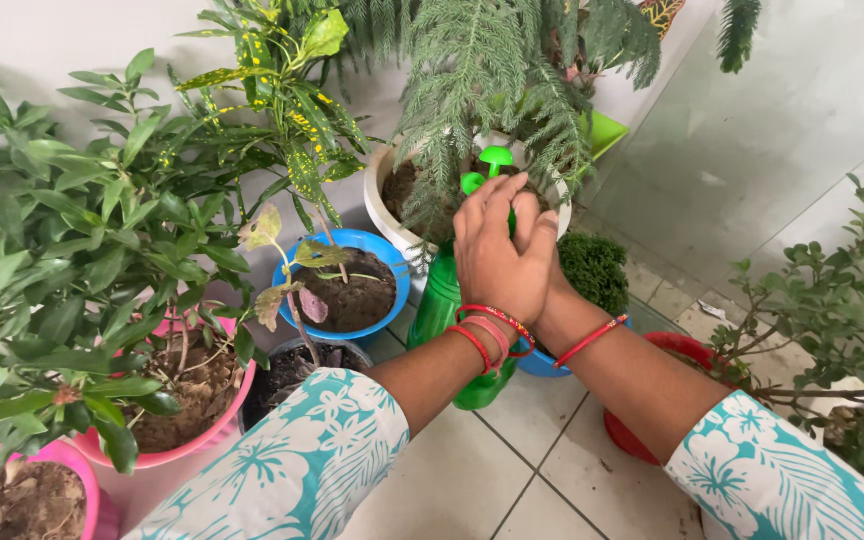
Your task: The person uses a green spray bottle to mist several potted plants arranged on a tiled floor. They move the bottle from one plant to another, spraying the leaves and soil of each pot in sequence.
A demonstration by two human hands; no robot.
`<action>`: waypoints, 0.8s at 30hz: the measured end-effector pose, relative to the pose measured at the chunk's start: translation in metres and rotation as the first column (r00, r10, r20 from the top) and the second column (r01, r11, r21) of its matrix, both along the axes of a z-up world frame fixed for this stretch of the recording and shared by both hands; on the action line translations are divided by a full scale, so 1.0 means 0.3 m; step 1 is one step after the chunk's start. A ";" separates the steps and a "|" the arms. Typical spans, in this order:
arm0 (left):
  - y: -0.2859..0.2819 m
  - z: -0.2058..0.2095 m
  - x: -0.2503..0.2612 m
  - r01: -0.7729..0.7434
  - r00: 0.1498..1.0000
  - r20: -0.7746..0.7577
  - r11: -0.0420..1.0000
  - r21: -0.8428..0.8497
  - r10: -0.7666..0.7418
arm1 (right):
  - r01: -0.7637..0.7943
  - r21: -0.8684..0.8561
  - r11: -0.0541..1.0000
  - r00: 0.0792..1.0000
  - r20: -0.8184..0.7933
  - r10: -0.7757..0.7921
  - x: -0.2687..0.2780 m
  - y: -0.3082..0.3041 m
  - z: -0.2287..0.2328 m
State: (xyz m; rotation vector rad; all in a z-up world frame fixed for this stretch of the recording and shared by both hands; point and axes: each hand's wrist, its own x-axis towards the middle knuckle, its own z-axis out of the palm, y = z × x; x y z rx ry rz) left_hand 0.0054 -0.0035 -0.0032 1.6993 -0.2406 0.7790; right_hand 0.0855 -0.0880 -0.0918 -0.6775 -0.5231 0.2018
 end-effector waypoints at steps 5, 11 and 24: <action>-0.012 -0.016 0.027 -0.009 0.999 0.044 1.000 -0.006 0.009 | 0.131 -0.239 0.962 0.970 0.230 -0.075 0.021 -0.059 -0.002; 0.005 0.000 0.015 0.028 0.998 0.065 1.000 -0.013 -0.027 | -0.042 -0.026 0.999 0.999 -0.017 0.042 -0.034 -0.012 0.079; 0.009 0.028 0.020 -0.044 0.993 -0.116 0.995 -0.093 0.033 | 0.015 -0.417 0.909 0.967 -0.224 -0.119 -0.082 0.003 0.171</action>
